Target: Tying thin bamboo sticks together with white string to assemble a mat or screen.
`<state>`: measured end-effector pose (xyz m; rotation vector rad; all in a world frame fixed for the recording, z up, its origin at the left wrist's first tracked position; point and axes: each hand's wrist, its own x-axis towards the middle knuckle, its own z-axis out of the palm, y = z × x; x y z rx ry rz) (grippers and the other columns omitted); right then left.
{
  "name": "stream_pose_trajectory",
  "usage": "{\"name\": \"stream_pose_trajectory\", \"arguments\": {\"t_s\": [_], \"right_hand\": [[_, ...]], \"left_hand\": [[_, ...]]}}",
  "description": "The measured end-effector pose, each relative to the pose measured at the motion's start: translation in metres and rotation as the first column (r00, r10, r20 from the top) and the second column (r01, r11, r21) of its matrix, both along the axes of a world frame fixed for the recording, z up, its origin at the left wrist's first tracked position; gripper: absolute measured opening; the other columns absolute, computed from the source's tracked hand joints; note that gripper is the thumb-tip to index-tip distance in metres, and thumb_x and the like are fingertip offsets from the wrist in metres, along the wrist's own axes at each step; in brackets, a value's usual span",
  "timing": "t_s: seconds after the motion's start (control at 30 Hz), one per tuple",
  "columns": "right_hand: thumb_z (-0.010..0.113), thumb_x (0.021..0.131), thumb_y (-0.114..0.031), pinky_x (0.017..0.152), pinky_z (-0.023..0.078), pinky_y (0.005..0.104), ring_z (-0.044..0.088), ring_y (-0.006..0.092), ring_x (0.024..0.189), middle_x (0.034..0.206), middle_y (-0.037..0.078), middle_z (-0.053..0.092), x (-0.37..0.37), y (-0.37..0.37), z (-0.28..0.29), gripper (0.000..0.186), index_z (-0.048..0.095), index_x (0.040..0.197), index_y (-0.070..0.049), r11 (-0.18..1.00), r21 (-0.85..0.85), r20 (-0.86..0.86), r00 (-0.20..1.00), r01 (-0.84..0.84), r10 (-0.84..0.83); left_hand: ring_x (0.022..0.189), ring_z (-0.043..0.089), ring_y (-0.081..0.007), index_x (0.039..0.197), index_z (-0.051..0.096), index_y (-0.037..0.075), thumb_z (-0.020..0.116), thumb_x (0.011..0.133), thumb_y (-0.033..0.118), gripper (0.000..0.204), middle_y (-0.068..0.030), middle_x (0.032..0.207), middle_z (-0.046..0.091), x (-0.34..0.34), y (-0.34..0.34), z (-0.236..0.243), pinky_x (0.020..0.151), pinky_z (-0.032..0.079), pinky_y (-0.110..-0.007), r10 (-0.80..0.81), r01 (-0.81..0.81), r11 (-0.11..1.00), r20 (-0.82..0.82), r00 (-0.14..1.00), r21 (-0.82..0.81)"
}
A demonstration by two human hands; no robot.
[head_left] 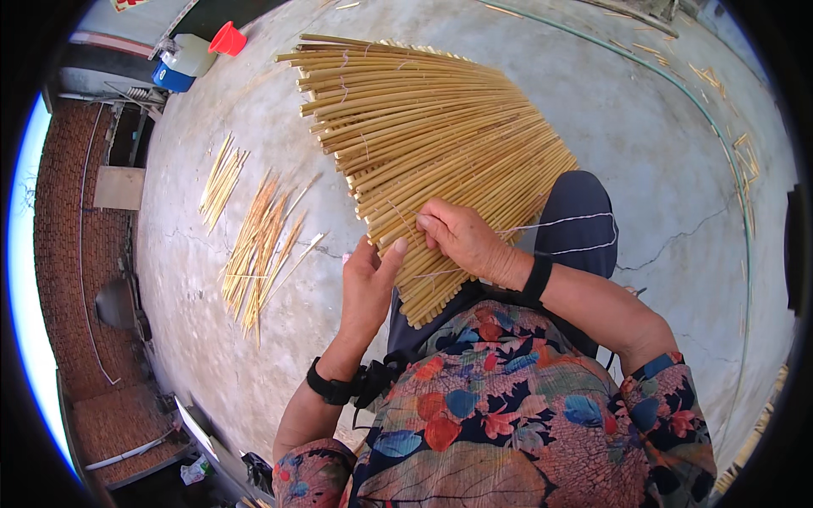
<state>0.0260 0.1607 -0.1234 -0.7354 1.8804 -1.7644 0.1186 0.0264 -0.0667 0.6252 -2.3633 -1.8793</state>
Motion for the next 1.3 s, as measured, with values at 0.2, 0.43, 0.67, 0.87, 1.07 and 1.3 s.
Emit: {"name": "stream_pose_trajectory", "arguments": {"t_s": [0.2, 0.43, 0.67, 0.87, 1.07, 1.3], "right_hand": [[0.048, 0.093, -0.018, 0.06, 0.048, 0.0349, 0.061, 0.0249, 0.063, 0.065, 0.01, 0.059, 0.002, -0.003, -0.004, 0.018, 0.05, 0.086, -0.002, 1.0, -0.019, 0.006, 1.0, 0.002, -0.001], [0.048, 0.095, -0.018, 0.059, 0.046, 0.0293, 0.057, 0.0154, 0.06, 0.064, 0.006, 0.056, 0.003, -0.004, -0.004, 0.018, 0.052, 0.088, -0.001, 1.0, 0.004, 0.01, 1.0, -0.016, 0.016], [0.047, 0.093, -0.02, 0.059, 0.048, 0.0366, 0.062, 0.0266, 0.062, 0.064, 0.011, 0.059, 0.003, -0.012, -0.008, 0.018, 0.05, 0.088, -0.003, 1.0, -0.003, -0.085, 0.996, 0.005, -0.005], [0.046, 0.094, -0.019, 0.057, 0.047, 0.0379, 0.061, 0.0277, 0.06, 0.062, 0.011, 0.059, 0.002, -0.015, -0.004, 0.018, 0.05, 0.088, -0.003, 0.996, 0.07, -0.119, 0.992, 0.057, -0.049], [0.045, 0.094, -0.019, 0.057, 0.047, 0.0381, 0.061, 0.028, 0.059, 0.061, 0.011, 0.058, -0.002, -0.012, -0.001, 0.018, 0.05, 0.087, -0.002, 0.998, 0.023, -0.062, 0.996, 0.062, -0.061], [0.045, 0.096, -0.019, 0.057, 0.046, 0.0323, 0.058, 0.0204, 0.057, 0.061, 0.009, 0.056, -0.001, -0.011, 0.002, 0.02, 0.051, 0.086, -0.002, 0.998, 0.043, -0.042, 0.998, 0.044, -0.042]], "left_hand": [[0.083, 0.058, -0.01, 0.111, 0.055, -0.004, 0.057, 0.093, 0.022, 0.032, -0.0078, 0.094, 0.065, -0.008, -0.001, -0.007, 0.073, 0.047, -0.026, 0.086, -0.086, 0.996, -0.009, 0.996, -0.009], [0.08, 0.056, -0.0065, 0.107, 0.058, -0.003, 0.055, 0.093, 0.02, 0.026, -0.0056, 0.089, 0.065, -0.005, -0.005, -0.018, 0.071, 0.045, -0.024, 0.097, -0.105, 0.988, -0.078, 0.992, -0.112], [0.082, 0.057, -0.0096, 0.107, 0.058, -0.003, 0.051, 0.096, 0.023, 0.029, -0.0063, 0.088, 0.065, -0.015, -0.015, -0.017, 0.073, 0.046, -0.027, 0.071, -0.085, 0.967, -0.068, 0.995, -0.241], [0.088, 0.058, -0.0119, 0.11, 0.057, -0.003, 0.049, 0.097, 0.026, 0.033, -0.0085, 0.096, 0.065, -0.019, -0.025, -0.024, 0.078, 0.046, -0.028, 0.017, -0.019, 0.992, -0.018, 1.0, -0.122], [0.097, 0.056, -0.013, 0.118, 0.052, -0.004, 0.053, 0.095, 0.019, 0.033, -0.0101, 0.106, 0.063, -0.022, -0.022, -0.004, 0.084, 0.045, -0.027, -0.075, 0.076, 0.992, 0.015, 0.997, -0.1], [0.098, 0.056, -0.0131, 0.117, 0.052, -0.004, 0.054, 0.093, 0.013, 0.029, -0.0094, 0.107, 0.062, -0.017, -0.026, -0.015, 0.086, 0.045, -0.028, -0.058, 0.059, 0.998, -0.014, 0.998, 0.02]]}}
